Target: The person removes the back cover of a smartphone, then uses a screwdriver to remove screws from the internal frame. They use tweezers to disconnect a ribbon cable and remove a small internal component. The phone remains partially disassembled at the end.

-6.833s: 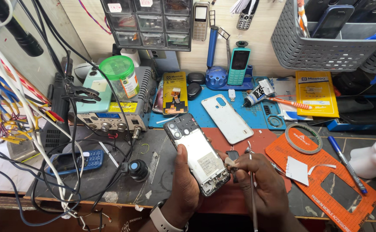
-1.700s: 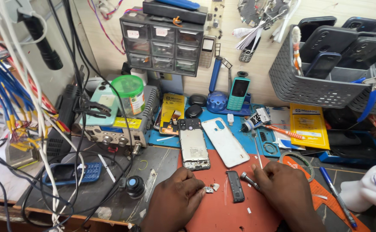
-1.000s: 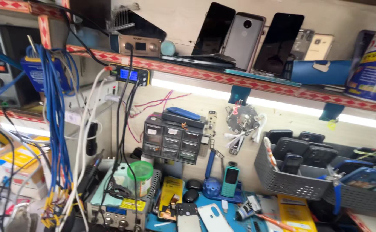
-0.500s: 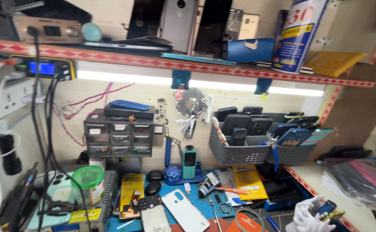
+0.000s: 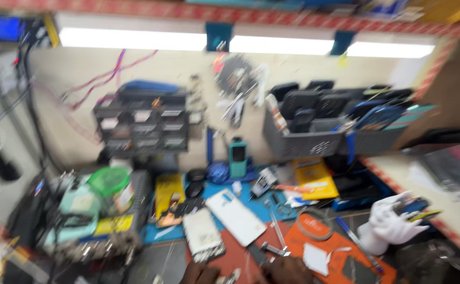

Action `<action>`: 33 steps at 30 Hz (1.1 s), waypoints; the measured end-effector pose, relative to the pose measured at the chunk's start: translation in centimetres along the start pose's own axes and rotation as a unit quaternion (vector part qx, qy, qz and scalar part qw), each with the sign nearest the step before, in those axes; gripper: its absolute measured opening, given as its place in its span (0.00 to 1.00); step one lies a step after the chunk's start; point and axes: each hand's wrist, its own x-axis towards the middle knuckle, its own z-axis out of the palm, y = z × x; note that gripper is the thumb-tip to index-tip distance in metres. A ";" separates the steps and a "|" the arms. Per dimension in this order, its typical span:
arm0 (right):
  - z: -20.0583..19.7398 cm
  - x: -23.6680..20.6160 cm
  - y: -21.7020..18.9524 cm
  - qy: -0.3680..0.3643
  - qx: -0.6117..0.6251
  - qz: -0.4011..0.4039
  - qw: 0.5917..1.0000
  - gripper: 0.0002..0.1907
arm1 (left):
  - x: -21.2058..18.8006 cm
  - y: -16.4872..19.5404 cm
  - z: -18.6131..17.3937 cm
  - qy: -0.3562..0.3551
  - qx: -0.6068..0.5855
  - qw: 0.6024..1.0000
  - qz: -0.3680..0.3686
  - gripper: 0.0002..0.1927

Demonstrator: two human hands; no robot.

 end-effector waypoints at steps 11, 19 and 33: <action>-4.8 0.5 -6.8 0.133 0.014 0.021 0.991 0.11 | -2.4 3.5 -2.5 0.113 -0.047 0.993 -0.007 0.09; -5.0 0.7 -7.9 0.100 -0.002 0.066 0.993 0.10 | -2.9 4.2 -3.2 0.128 -0.043 0.991 0.007 0.08; -5.0 0.7 -7.8 0.090 -0.006 0.047 0.995 0.10 | -3.3 5.2 -4.7 0.112 -0.068 0.991 -0.002 0.10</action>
